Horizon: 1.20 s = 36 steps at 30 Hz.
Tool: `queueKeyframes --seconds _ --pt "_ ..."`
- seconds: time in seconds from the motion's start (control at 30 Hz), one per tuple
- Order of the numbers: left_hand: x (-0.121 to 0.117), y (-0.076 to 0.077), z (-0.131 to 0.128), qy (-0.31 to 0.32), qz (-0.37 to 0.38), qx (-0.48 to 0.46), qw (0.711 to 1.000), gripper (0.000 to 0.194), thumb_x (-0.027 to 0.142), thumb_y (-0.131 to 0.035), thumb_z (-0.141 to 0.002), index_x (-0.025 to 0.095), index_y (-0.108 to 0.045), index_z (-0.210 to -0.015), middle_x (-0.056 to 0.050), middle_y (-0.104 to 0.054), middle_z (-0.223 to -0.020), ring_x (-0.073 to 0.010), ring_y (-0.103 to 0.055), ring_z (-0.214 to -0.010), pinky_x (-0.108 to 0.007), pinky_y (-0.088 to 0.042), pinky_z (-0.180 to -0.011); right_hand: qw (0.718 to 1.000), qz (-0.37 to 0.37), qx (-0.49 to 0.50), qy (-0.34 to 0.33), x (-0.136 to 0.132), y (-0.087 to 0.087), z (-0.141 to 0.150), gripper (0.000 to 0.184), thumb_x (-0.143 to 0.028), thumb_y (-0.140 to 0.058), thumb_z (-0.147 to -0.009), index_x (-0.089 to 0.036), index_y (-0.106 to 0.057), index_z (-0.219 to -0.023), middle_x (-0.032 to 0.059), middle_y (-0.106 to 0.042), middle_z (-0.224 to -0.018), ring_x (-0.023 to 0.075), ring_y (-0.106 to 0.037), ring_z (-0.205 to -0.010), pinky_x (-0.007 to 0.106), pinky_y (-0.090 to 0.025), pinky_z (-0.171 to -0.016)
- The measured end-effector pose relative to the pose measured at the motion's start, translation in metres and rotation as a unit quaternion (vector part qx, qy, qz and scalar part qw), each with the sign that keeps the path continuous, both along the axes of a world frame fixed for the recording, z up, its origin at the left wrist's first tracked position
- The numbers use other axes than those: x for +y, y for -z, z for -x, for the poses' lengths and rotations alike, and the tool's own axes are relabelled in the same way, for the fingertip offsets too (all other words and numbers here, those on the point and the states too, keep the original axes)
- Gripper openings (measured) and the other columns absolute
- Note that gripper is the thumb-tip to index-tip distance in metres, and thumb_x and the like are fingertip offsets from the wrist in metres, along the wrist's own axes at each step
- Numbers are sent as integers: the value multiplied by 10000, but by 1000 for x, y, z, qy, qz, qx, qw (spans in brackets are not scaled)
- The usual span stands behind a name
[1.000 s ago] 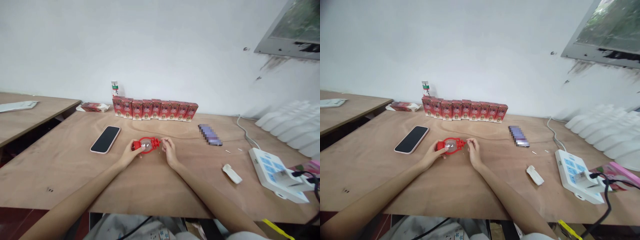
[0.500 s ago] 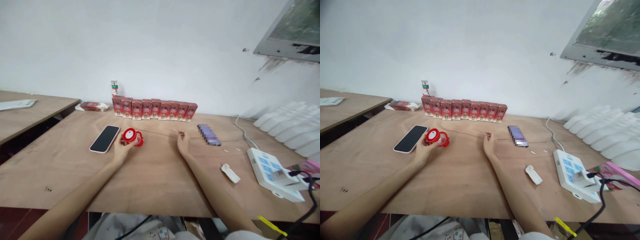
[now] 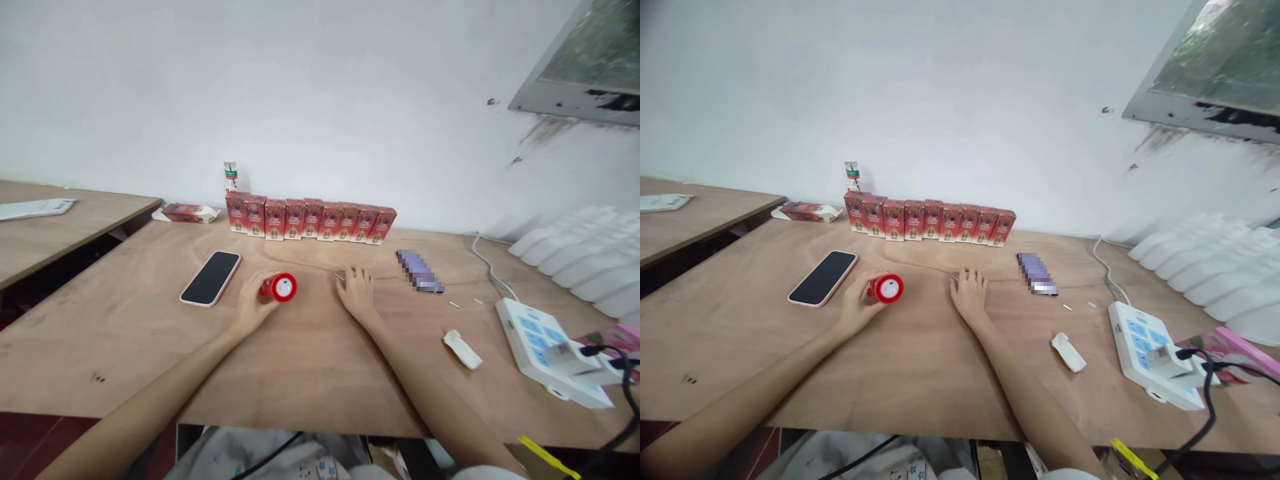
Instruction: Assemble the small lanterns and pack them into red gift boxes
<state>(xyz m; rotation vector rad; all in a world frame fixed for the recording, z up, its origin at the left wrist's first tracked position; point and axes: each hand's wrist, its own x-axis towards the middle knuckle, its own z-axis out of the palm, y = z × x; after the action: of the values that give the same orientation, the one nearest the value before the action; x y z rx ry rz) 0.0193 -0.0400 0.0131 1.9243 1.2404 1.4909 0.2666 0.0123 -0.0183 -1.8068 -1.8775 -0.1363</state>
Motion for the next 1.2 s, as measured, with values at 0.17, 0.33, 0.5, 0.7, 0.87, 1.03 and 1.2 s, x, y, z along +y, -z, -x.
queueKeyframes --seconds 0.17,0.33,0.5,0.7,0.87,1.03,1.2 --pt "0 4 0 11 -46 47 998 331 282 -673 -705 225 -632 -1028 -89 -653 -1124 -260 -605 -1060 -385 -460 -918 997 3 3 83 3 2 5 408 -315 -516 -839 -47 -536 -1145 297 -442 -1280 388 -461 -1087 471 -353 -859" --pt "2 8 1 7 -56 78 995 320 312 -671 -726 235 -630 -1034 -82 -645 -1120 -254 -600 -1055 -372 -461 -903 996 10 13 83 17 0 2 427 -317 -467 -873 6 -515 -1148 310 -526 -1135 390 -500 -1047 477 -375 -844" --pt "4 15 5 -21 -107 159 981 307 322 -682 -736 252 -637 -1031 -78 -642 -1064 -245 -594 -1003 -373 -444 -877 999 -27 27 23 16 -1 3 479 -362 -502 -862 -38 -475 -1214 284 -439 -1303 365 -467 -1148 460 -387 -894" --pt "3 17 8 -55 -212 246 944 298 261 -667 -769 239 -620 -1062 -64 -625 -1004 -215 -580 -917 -339 -416 -785 946 -172 128 -244 -24 -1 33 227 -351 -399 -935 -198 -566 -944 113 -607 -1020 236 -574 -1002 394 -408 -870" --pt "3 16 7 -76 -252 271 926 258 280 -657 -796 221 -616 -1044 -61 -616 -966 -202 -557 -877 -322 -384 -743 905 -136 194 -354 -47 -4 60 150 -314 -439 -940 -220 -553 -911 63 -602 -927 191 -589 -901 340 -435 -799" --pt "3 16 1 -106 -272 301 908 214 290 -636 -815 218 -623 -1016 -67 -618 -964 -200 -533 -829 -315 -337 -698 899 -93 248 -350 -42 -4 61 143 -287 -439 -926 -224 -539 -846 53 -574 -893 184 -568 -847 330 -450 -782" --pt "5 16 -4 -119 -275 329 896 213 286 -645 -803 206 -626 -999 -76 -630 -969 -209 -530 -831 -325 -318 -709 918 -81 218 -321 -32 0 58 136 -270 -439 -906 -221 -523 -811 49 -597 -897 195 -570 -877 343 -425 -796"
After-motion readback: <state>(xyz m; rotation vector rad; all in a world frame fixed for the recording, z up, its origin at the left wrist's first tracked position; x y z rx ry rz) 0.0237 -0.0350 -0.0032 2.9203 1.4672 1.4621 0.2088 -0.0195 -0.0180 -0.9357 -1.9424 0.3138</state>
